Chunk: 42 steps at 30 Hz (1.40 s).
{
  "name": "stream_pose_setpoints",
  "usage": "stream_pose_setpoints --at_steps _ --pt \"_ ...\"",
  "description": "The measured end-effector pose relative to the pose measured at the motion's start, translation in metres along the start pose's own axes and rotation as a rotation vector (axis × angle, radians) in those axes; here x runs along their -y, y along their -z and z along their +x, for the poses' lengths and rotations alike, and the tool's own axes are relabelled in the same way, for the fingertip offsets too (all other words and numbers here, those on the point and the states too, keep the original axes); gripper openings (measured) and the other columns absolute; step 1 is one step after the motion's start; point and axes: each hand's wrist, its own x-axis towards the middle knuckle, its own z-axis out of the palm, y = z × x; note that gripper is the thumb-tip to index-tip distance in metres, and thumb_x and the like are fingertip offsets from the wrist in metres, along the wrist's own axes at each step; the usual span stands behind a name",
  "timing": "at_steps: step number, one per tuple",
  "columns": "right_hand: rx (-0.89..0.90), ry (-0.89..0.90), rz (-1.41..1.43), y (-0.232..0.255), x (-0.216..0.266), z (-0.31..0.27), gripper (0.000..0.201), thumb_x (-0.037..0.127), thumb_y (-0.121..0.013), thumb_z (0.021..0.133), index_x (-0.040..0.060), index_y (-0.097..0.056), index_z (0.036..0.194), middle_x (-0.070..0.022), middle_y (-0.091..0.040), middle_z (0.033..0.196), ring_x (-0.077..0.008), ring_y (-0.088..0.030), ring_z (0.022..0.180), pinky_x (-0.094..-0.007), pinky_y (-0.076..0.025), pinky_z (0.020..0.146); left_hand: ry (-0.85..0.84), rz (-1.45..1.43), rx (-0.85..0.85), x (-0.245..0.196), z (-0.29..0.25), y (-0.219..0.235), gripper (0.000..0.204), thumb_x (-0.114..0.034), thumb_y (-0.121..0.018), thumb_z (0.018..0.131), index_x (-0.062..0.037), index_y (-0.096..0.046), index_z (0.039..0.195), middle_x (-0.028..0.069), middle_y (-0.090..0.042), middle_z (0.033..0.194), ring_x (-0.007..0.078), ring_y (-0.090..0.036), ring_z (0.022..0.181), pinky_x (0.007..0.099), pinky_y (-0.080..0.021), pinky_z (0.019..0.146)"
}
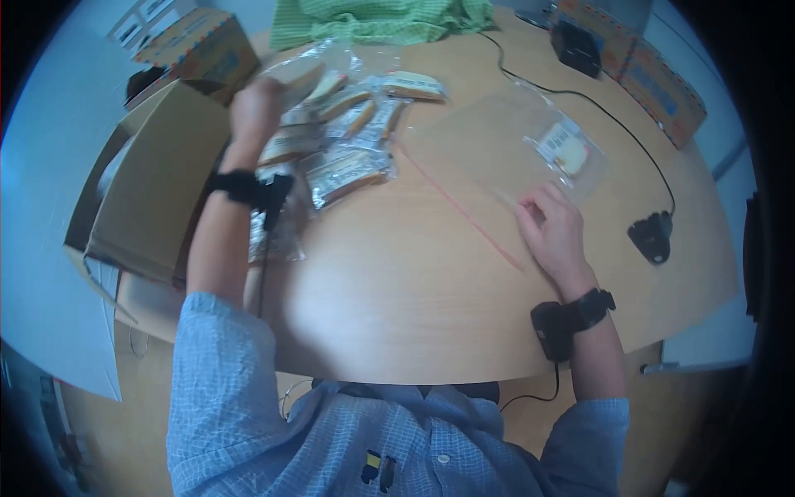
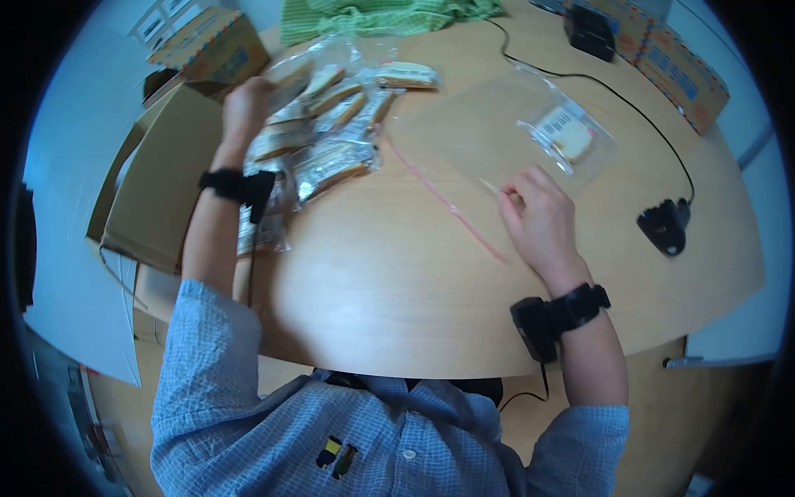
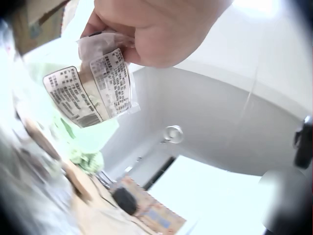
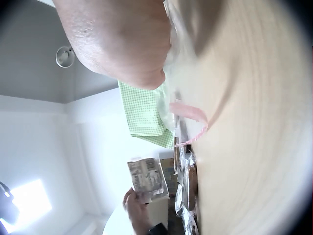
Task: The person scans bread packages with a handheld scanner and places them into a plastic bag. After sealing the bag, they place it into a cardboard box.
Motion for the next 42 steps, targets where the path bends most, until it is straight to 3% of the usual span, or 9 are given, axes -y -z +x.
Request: stream_pose_setpoints --at_steps 3,10,21,23,29,30,34,40,42 --pt "-0.017 -0.113 0.076 -0.001 0.001 0.0 0.006 0.004 -0.061 0.074 0.0012 -0.057 0.076 -0.0087 -0.055 0.074 -0.0235 -0.057 0.061 -0.0318 -0.046 0.055 0.023 -0.41 -0.028 -0.018 -0.013 0.044 0.02 -0.013 -0.05 0.081 -0.003 -0.063 0.093 0.0146 -0.064 0.087 0.0257 -0.063 0.082 0.0325 -0.047 0.073" --pt "-0.106 -0.202 0.24 -0.002 0.001 0.001 0.005 0.004 -0.06 0.078 0.0003 -0.056 0.078 -0.0092 -0.056 0.07 -0.0179 -0.055 0.058 -0.028 -0.044 0.053 0.48 -1.373 0.943 -0.071 -0.096 0.043 0.018 -0.01 -0.049 0.084 -0.0013 -0.06 0.095 0.0035 -0.061 0.08 0.0103 -0.058 0.067 0.0222 -0.047 0.056" --pt "-0.06 -0.129 0.264 -0.002 0.0 0.0 0.005 0.003 -0.059 0.077 0.0004 -0.055 0.077 -0.0098 -0.056 0.07 -0.0201 -0.055 0.058 -0.0288 -0.044 0.054 0.867 -1.749 0.758 -0.152 -0.065 -0.076 0.018 -0.011 -0.047 0.087 0.001 -0.051 0.1 0.0088 -0.056 0.088 0.0187 -0.055 0.08 0.0329 -0.045 0.074" --pt "-0.019 -0.156 0.268 0.0 0.001 0.0 0.005 0.003 -0.059 0.077 0.0009 -0.055 0.077 -0.0097 -0.056 0.071 -0.0209 -0.056 0.058 -0.0291 -0.044 0.053 0.661 -1.756 0.879 -0.158 -0.07 -0.08 0.029 -0.017 -0.054 0.085 0.0033 -0.046 0.104 0.0119 -0.052 0.096 0.0215 -0.053 0.087 0.0346 -0.043 0.08" --pt "-0.025 -0.129 0.268 -0.001 0.001 0.001 0.006 0.005 -0.06 0.077 0.0017 -0.055 0.077 -0.0099 -0.056 0.071 -0.0223 -0.056 0.059 -0.0308 -0.044 0.054 -0.261 -0.411 0.473 -0.178 -0.089 -0.038 0.043 -0.019 -0.068 0.069 0.0023 -0.054 0.104 0.0246 -0.049 0.116 0.0335 -0.052 0.102 0.0381 -0.043 0.081" --pt "-0.031 -0.131 0.266 -0.001 0.002 0.001 0.006 0.005 -0.06 0.077 0.0017 -0.055 0.077 -0.0099 -0.056 0.071 -0.0223 -0.056 0.059 -0.0308 -0.044 0.054 -0.143 -0.369 0.848 -0.188 -0.078 -0.025 0.043 -0.017 -0.067 0.069 0.0019 -0.055 0.105 0.0268 -0.046 0.12 0.0366 -0.052 0.101 0.0375 -0.043 0.081" --pt "0.0 -0.13 0.251 -0.001 0.0 0.0 0.006 0.006 -0.06 0.077 0.0029 -0.055 0.076 -0.0096 -0.056 0.071 -0.0231 -0.057 0.06 -0.0318 -0.045 0.054 -0.506 -0.543 0.577 -0.183 -0.078 -0.064 0.049 -0.018 -0.067 0.072 0.0014 -0.051 0.114 0.0162 -0.061 0.073 0.0326 -0.057 0.064 0.037 -0.047 0.062" --pt "0.001 -0.101 0.242 -0.003 -0.002 0.0 0.007 0.007 -0.06 0.077 0.0034 -0.055 0.076 -0.0095 -0.056 0.07 -0.0237 -0.057 0.059 -0.0326 -0.046 0.054 -0.611 -0.34 0.244 -0.189 -0.083 -0.09 0.051 -0.015 -0.063 0.075 -0.001 -0.046 0.121 0.0177 -0.059 0.096 0.0334 -0.057 0.082 0.037 -0.046 0.073" --pt "-0.008 -0.098 0.251 -0.003 -0.002 0.0 0.007 0.007 -0.06 0.077 0.0034 -0.055 0.075 -0.0095 -0.056 0.07 -0.0239 -0.057 0.059 -0.0328 -0.045 0.053 -0.461 -0.32 0.712 -0.204 -0.074 -0.062 0.054 -0.016 -0.064 0.072 0.0013 -0.045 0.119 0.022 -0.047 0.12 0.0389 -0.049 0.104 0.039 -0.041 0.089"
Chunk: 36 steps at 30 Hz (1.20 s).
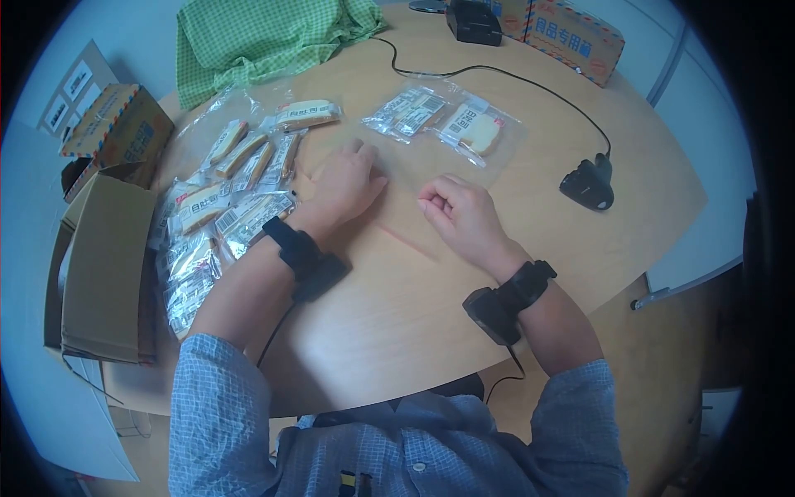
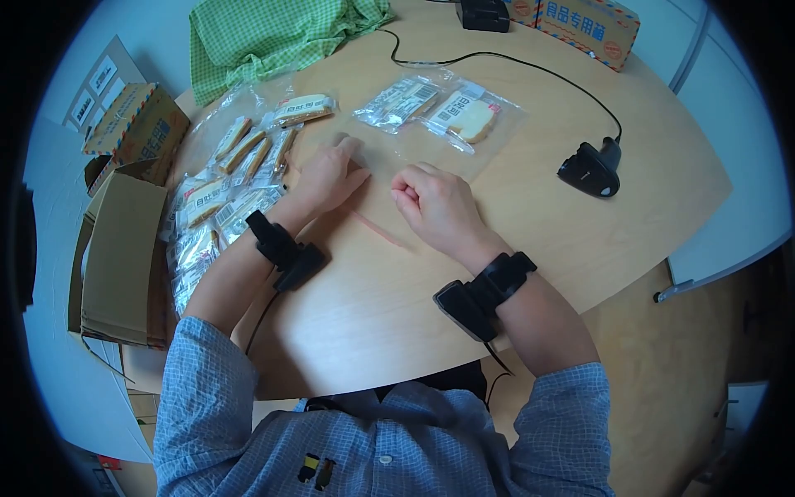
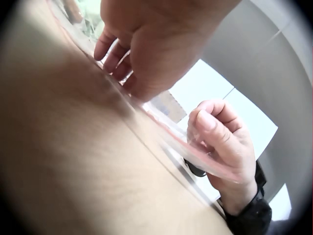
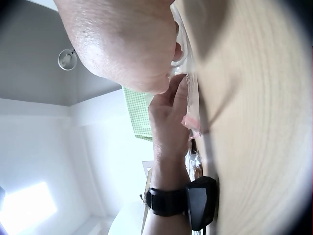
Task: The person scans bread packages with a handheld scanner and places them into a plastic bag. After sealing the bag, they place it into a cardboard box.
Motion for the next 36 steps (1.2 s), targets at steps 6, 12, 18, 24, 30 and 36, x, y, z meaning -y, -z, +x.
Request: stream_pose_setpoints --at_steps 6,12,18,24,30,36 --pt "-0.01 0.023 -0.015 0.004 0.003 -0.001 0.007 0.007 -0.061 0.076 0.0034 -0.055 0.074 -0.009 -0.056 0.068 -0.0237 -0.057 0.058 -0.0331 -0.045 0.052 -0.531 -0.132 -0.148 -0.009 0.033 -0.037 0.069 -0.022 -0.066 0.069 -0.006 -0.036 0.129 0.0177 -0.041 0.124 0.0358 -0.039 0.116 0.0445 -0.039 0.091" --pt "0.003 0.031 0.016 0.0 -0.001 -0.001 0.005 0.005 -0.06 0.078 0.0014 -0.056 0.078 -0.0061 -0.054 0.067 -0.0137 -0.053 0.057 -0.0257 -0.043 0.052 -0.595 0.091 0.188 -0.039 0.049 -0.037 0.069 -0.036 -0.056 0.075 -0.0169 -0.032 0.136 0.0133 -0.027 0.141 0.0342 -0.021 0.131 0.0544 -0.024 0.1" --pt "0.012 0.001 0.009 0.006 -0.003 -0.003 0.005 0.005 -0.06 0.078 0.0016 -0.057 0.079 -0.0064 -0.055 0.063 -0.0142 -0.053 0.055 -0.0259 -0.043 0.052 -0.558 0.005 0.216 -0.048 0.038 -0.03 0.066 -0.038 -0.057 0.076 -0.0158 -0.034 0.134 0.0141 -0.027 0.141 0.0341 -0.022 0.131 0.0564 -0.024 0.099" --pt "-0.014 0.006 0.071 0.007 0.003 0.002 0.004 0.005 -0.06 0.076 0.0019 -0.057 0.076 -0.0126 -0.057 0.069 -0.0243 -0.058 0.059 -0.0312 -0.045 0.053 -0.514 -0.053 0.29 -0.013 -0.007 0.004 0.047 -0.026 -0.058 0.079 -0.0074 -0.047 0.121 0.0178 -0.039 0.132 0.0344 -0.038 0.12 0.0415 -0.033 0.097" --pt "-0.019 -0.034 0.046 0.004 0.004 0.001 0.004 0.002 -0.06 0.076 -0.0002 -0.056 0.076 -0.0102 -0.055 0.067 -0.0188 -0.054 0.056 -0.028 -0.043 0.052 0.009 -0.11 0.244 0.043 -0.002 0.092 0.017 -0.014 -0.058 0.076 -0.0033 -0.066 0.085 0.0096 -0.066 0.075 0.0179 -0.061 0.067 0.0285 -0.048 0.063" --pt "0.01 -0.036 -0.005 0.004 0.007 0.0 0.004 0.002 -0.06 0.075 -0.0003 -0.056 0.076 -0.0092 -0.055 0.066 -0.0177 -0.053 0.056 -0.0275 -0.042 0.051 0.184 0.31 -0.048 0.112 0.035 0.074 0.059 -0.008 -0.052 0.071 -0.0148 -0.042 0.129 0.015 -0.039 0.133 0.0357 -0.043 0.116 0.0359 -0.036 0.098"
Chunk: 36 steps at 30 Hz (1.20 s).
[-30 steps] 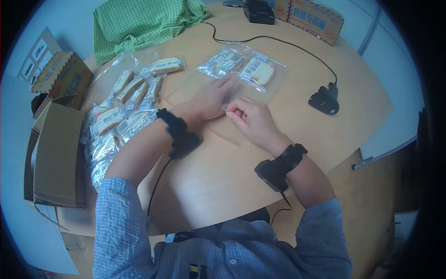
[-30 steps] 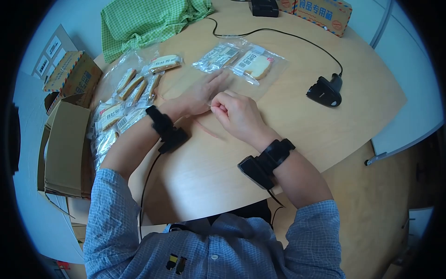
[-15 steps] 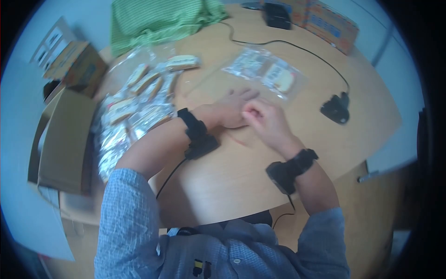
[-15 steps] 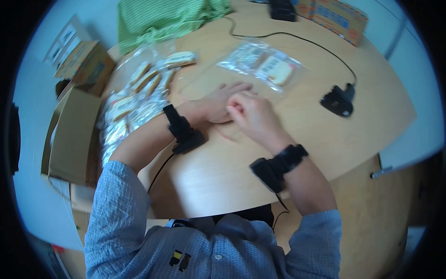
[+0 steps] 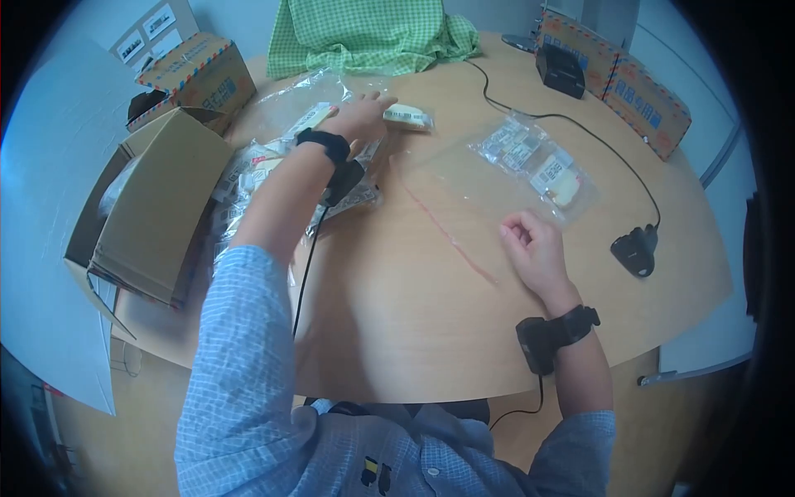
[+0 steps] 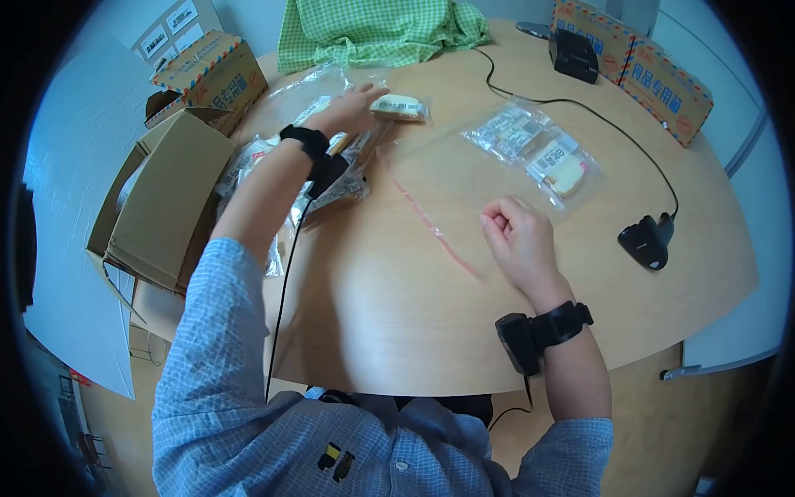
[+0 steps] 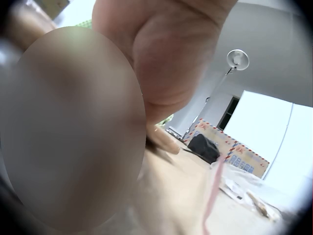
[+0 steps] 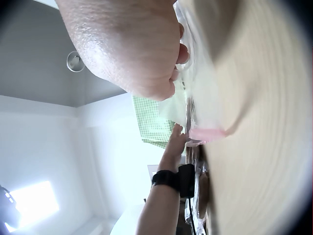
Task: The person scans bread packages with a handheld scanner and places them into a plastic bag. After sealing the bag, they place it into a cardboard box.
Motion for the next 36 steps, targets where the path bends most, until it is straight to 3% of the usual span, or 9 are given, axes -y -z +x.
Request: stream_pose_setpoints --at_steps 3,7,14,16,20,24,28,33,36 --pt "0.027 -0.008 -0.006 0.003 0.001 0.003 0.005 0.002 -0.06 0.075 -0.0004 -0.056 0.076 -0.0088 -0.055 0.066 -0.0167 -0.053 0.056 -0.0268 -0.042 0.051 0.02 -0.082 0.074 0.023 0.027 -0.046 0.056 -0.009 -0.049 0.074 -0.0185 -0.043 0.129 0.0133 -0.042 0.131 0.0346 -0.047 0.113 0.0421 -0.039 0.094" --pt "0.008 0.006 0.025 0.002 -0.003 0.004 0.005 0.002 -0.061 0.075 -0.0005 -0.057 0.077 -0.0086 -0.055 0.067 -0.0152 -0.053 0.055 -0.0258 -0.042 0.051 0.052 -0.073 0.005 0.018 0.023 -0.038 0.034 -0.011 -0.05 0.078 -0.0158 -0.06 0.11 0.0131 -0.059 0.11 0.0309 -0.057 0.099 0.0399 -0.045 0.085" --pt "-0.007 -0.067 0.047 0.001 -0.009 0.003 0.005 0.003 -0.06 0.077 -0.0006 -0.057 0.078 -0.009 -0.056 0.066 -0.0153 -0.054 0.056 -0.026 -0.043 0.051 0.029 -0.399 -0.562 0.029 -0.008 0.015 0.021 -0.016 -0.053 0.083 -0.0089 -0.063 0.099 0.0141 -0.064 0.085 0.0268 -0.061 0.075 0.0365 -0.046 0.067" --pt "-0.059 -0.06 0.102 -0.001 -0.011 0.003 0.005 0.004 -0.059 0.078 -0.0007 -0.057 0.079 -0.0092 -0.056 0.065 -0.0156 -0.054 0.056 -0.0265 -0.042 0.051 0.035 -0.729 -0.526 0.024 -0.044 0.042 0.022 -0.019 -0.052 0.086 -0.0037 -0.062 0.099 0.0091 -0.064 0.081 0.0184 -0.06 0.072 0.0319 -0.045 0.063" --pt "-0.12 -0.029 0.112 -0.005 -0.012 0.003 0.006 0.005 -0.058 0.08 -0.0007 -0.058 0.081 -0.008 -0.055 0.063 -0.0138 -0.052 0.053 -0.026 -0.042 0.05 0.135 -1.323 -0.11 0.004 -0.116 0.057 0.023 -0.021 -0.053 0.089 -0.0016 -0.062 0.096 -0.0014 -0.059 0.076 0.0051 -0.052 0.064 0.0202 -0.041 0.055" --pt "-0.195 -0.037 0.151 -0.005 -0.011 0.003 0.007 0.007 -0.056 0.082 -0.0001 -0.058 0.083 -0.0054 -0.053 0.059 -0.0102 -0.048 0.05 -0.0246 -0.04 0.048 0.156 -1.398 0.357 -0.006 -0.153 0.025 0.019 -0.023 -0.055 0.088 -0.0053 -0.062 0.089 -0.0041 -0.057 0.07 0.0025 -0.049 0.056 0.0175 -0.037 0.049" --pt "-0.205 0.006 0.186 -0.001 -0.005 0.002 0.005 0.005 -0.057 0.08 0.001 -0.059 0.083 -0.0046 -0.053 0.058 -0.0095 -0.047 0.05 -0.0237 -0.039 0.047 0.279 -1.364 0.48 -0.035 -0.145 0.004 0.019 -0.021 -0.054 0.089 -0.0037 -0.062 0.091 -0.0014 -0.059 0.072 0.0055 -0.053 0.058 0.0188 -0.041 0.051" --pt "-0.087 0.085 0.112 0.011 0.0 0.003 0.004 0.001 -0.057 0.074 0.0018 -0.059 0.078 -0.0031 -0.049 0.054 -0.0099 -0.045 0.046 -0.0235 -0.038 0.045 0.383 -1.741 0.495 -0.055 -0.115 0.004 0.021 -0.017 -0.05 0.09 -0.0008 -0.058 0.1 0.004 -0.063 0.082 0.0099 -0.059 0.068 0.0217 -0.047 0.059" --pt "0.022 0.052 0.126 0.018 0.0 0.005 0.004 0.001 -0.057 0.07 0.002 -0.058 0.074 -0.0026 -0.047 0.05 -0.0101 -0.045 0.044 -0.0238 -0.038 0.045 0.322 -1.698 0.514 -0.042 -0.094 -0.019 0.022 -0.018 -0.048 0.091 -0.0016 -0.058 0.102 0.0043 -0.063 0.084 0.0104 -0.06 0.069 0.0215 -0.047 0.057"
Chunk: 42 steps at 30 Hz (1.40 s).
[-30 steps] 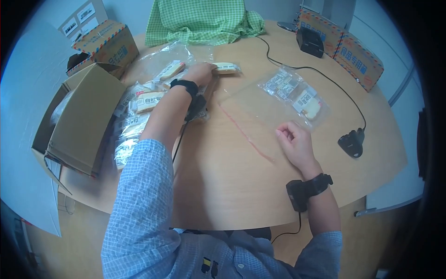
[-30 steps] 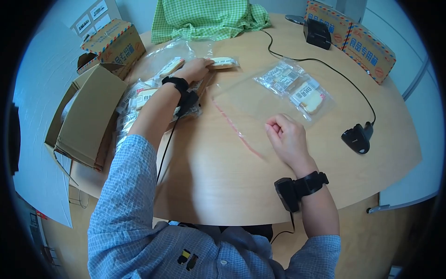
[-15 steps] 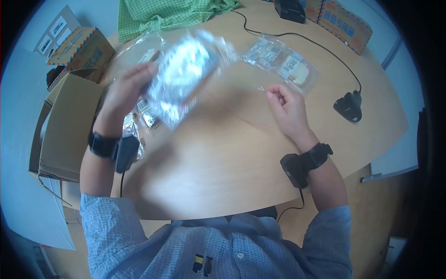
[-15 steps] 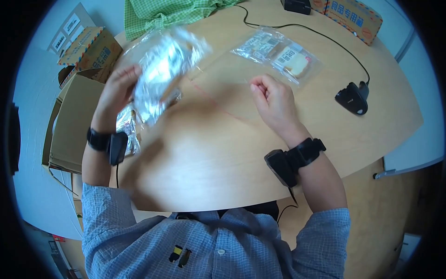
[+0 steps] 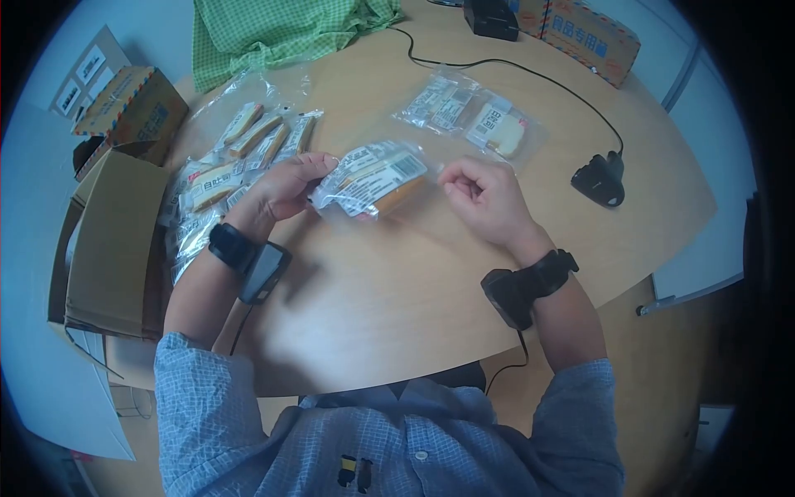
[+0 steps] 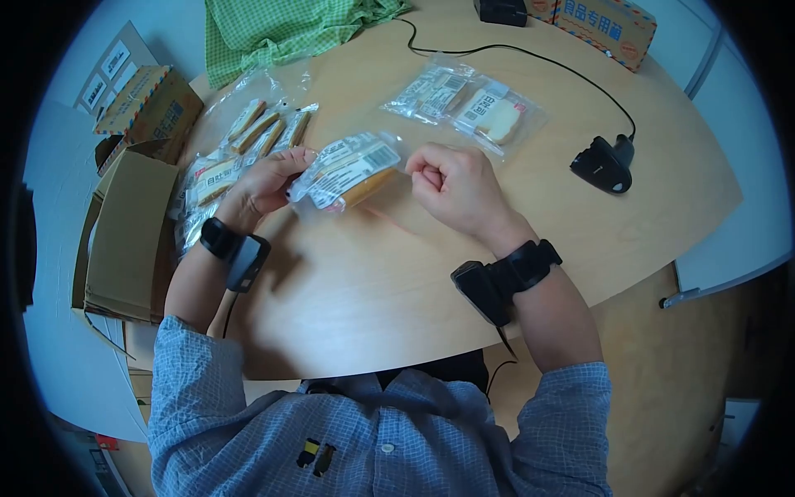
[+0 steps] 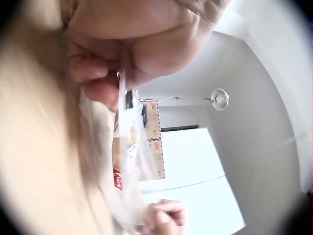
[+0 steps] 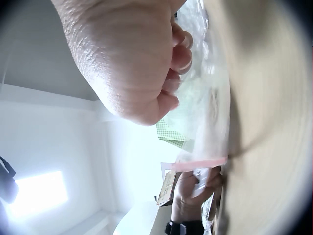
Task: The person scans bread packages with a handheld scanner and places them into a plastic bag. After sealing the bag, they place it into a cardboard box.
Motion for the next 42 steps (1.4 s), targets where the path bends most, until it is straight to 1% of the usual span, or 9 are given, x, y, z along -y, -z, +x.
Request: stream_pose_setpoints --at_steps 9,13,17,23,26,28,32,34,42 --pt "0.096 0.007 -0.046 -0.005 0.002 -0.001 0.004 0.006 -0.059 0.071 0.0032 -0.058 0.073 -0.0037 -0.051 0.054 -0.0119 -0.049 0.047 -0.0251 -0.04 0.046 -0.021 0.363 -0.015 0.003 0.003 -0.018 0.033 -0.018 -0.063 0.082 -0.0046 -0.052 0.109 0.0021 -0.059 0.083 0.0077 -0.054 0.061 0.018 -0.044 0.053" --pt "0.082 0.105 -0.033 -0.006 0.002 -0.001 0.004 0.006 -0.061 0.073 0.0028 -0.059 0.074 -0.0038 -0.053 0.057 -0.0112 -0.049 0.049 -0.0241 -0.04 0.047 -0.031 -0.184 0.226 0.007 0.003 -0.043 0.033 -0.004 -0.053 0.085 -0.0033 -0.048 0.118 0.003 -0.057 0.083 0.0083 -0.051 0.06 0.0187 -0.041 0.053" --pt "0.074 0.141 -0.051 -0.008 0.002 -0.002 0.004 0.006 -0.061 0.073 0.0032 -0.058 0.072 -0.0046 -0.053 0.057 -0.0126 -0.05 0.049 -0.0249 -0.04 0.048 -0.046 -0.168 0.312 0.017 0.027 -0.065 0.044 -0.003 -0.049 0.087 -0.0035 -0.039 0.129 0.0052 -0.056 0.089 0.0097 -0.049 0.064 0.0219 -0.041 0.056" --pt "0.058 0.181 -0.082 -0.009 0.001 -0.004 0.004 0.005 -0.061 0.072 0.0041 -0.058 0.07 -0.0057 -0.052 0.056 -0.0139 -0.05 0.048 -0.0261 -0.04 0.047 -0.054 0.018 0.389 0.004 0.072 -0.117 0.05 -0.003 -0.049 0.086 -0.0023 -0.031 0.133 0.0097 -0.053 0.102 0.0176 -0.056 0.089 0.0313 -0.049 0.078" --pt "0.068 0.174 -0.091 -0.007 0.0 -0.004 0.004 0.005 -0.061 0.073 0.0043 -0.058 0.071 -0.0059 -0.053 0.056 -0.015 -0.051 0.048 -0.0265 -0.04 0.047 -0.088 -0.045 0.311 0.014 0.089 -0.128 0.053 -0.004 -0.05 0.086 -0.0016 -0.028 0.134 0.0108 -0.052 0.105 0.0175 -0.056 0.089 0.0289 -0.049 0.076" --pt "0.017 0.179 -0.092 -0.007 -0.003 -0.003 0.005 0.007 -0.06 0.07 0.005 -0.056 0.068 -0.008 -0.056 0.057 -0.0248 -0.056 0.052 -0.0325 -0.045 0.05 -0.331 0.199 0.159 0.028 0.105 -0.126 0.052 -0.004 -0.051 0.085 -0.0023 -0.028 0.132 0.0103 -0.055 0.1 0.0161 -0.056 0.082 0.0272 -0.05 0.069" --pt "0.024 0.145 -0.069 -0.007 0.001 -0.003 0.005 0.007 -0.06 0.07 0.005 -0.056 0.067 -0.008 -0.056 0.058 -0.0244 -0.056 0.053 -0.0322 -0.045 0.05 -0.586 0.652 -0.095 0.028 0.094 -0.118 0.041 -0.003 -0.055 0.079 -0.0005 -0.044 0.119 0.0095 -0.058 0.092 0.0155 -0.056 0.074 0.0262 -0.047 0.063" --pt "0.017 0.158 -0.061 -0.007 0.0 -0.003 0.004 0.005 -0.061 0.072 0.0044 -0.057 0.071 -0.0048 -0.05 0.054 -0.0146 -0.049 0.048 -0.0265 -0.039 0.046 -0.621 1.054 0.158 0.012 0.072 -0.118 0.03 -0.009 -0.064 0.064 0.0004 -0.059 0.092 0.0121 -0.06 0.084 0.0207 -0.057 0.077 0.0308 -0.046 0.066" --pt "0.078 0.156 -0.077 -0.002 0.002 -0.005 0.005 0.001 -0.06 0.07 0.0038 -0.057 0.071 -0.0034 -0.049 0.054 -0.0102 -0.045 0.047 -0.0239 -0.037 0.045 -0.736 0.845 0.461 0.022 0.083 -0.141 0.025 -0.012 -0.063 0.066 0.0007 -0.06 0.088 0.0135 -0.062 0.084 0.0252 -0.058 0.079 0.0335 -0.045 0.07"
